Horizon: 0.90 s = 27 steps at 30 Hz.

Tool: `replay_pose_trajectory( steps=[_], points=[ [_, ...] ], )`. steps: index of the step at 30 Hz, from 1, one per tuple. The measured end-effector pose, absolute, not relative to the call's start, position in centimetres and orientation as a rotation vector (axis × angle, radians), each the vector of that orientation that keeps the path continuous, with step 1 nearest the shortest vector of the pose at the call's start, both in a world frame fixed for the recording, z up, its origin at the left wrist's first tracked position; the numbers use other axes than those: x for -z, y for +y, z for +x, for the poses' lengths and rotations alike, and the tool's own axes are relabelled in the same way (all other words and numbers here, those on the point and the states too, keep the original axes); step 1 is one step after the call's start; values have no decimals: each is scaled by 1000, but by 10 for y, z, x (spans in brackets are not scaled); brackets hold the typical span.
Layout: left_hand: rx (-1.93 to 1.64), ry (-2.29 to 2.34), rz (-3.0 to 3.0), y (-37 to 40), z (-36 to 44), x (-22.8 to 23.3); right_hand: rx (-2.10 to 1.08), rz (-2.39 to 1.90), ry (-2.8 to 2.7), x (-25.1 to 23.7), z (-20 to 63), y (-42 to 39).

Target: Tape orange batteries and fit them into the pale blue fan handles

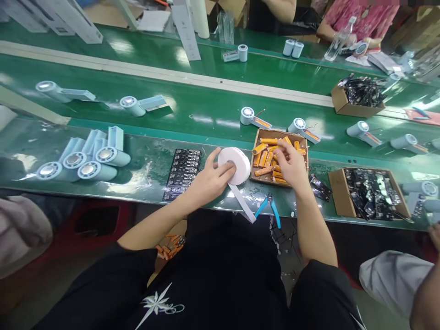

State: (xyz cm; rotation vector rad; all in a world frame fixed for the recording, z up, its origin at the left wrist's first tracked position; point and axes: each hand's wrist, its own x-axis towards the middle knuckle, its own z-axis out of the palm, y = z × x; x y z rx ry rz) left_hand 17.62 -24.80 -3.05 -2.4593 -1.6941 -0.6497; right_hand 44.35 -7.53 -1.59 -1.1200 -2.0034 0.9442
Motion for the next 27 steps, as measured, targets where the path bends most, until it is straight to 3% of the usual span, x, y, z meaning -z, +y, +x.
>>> replay_pose_trajectory(
  steps=[7,12,17,22,27],
  points=[
    [667,-1642,-2504,-244,190,37,-402,-942,-2771,6,413,-83],
    [627,-1637,-2542,-248,193,35,-173,-1375,-2770,9,395,-83],
    [608,-1635,-2551,-250,192,31,-461,-1487,-2336,4,422,-81],
    [592,-1630,-2577,-252,195,29,-845,-1120,-1478,3,466,-119],
    [602,-1559,-2632,-254,200,24,-1244,-977,-1266,8,458,-168]
  ],
)
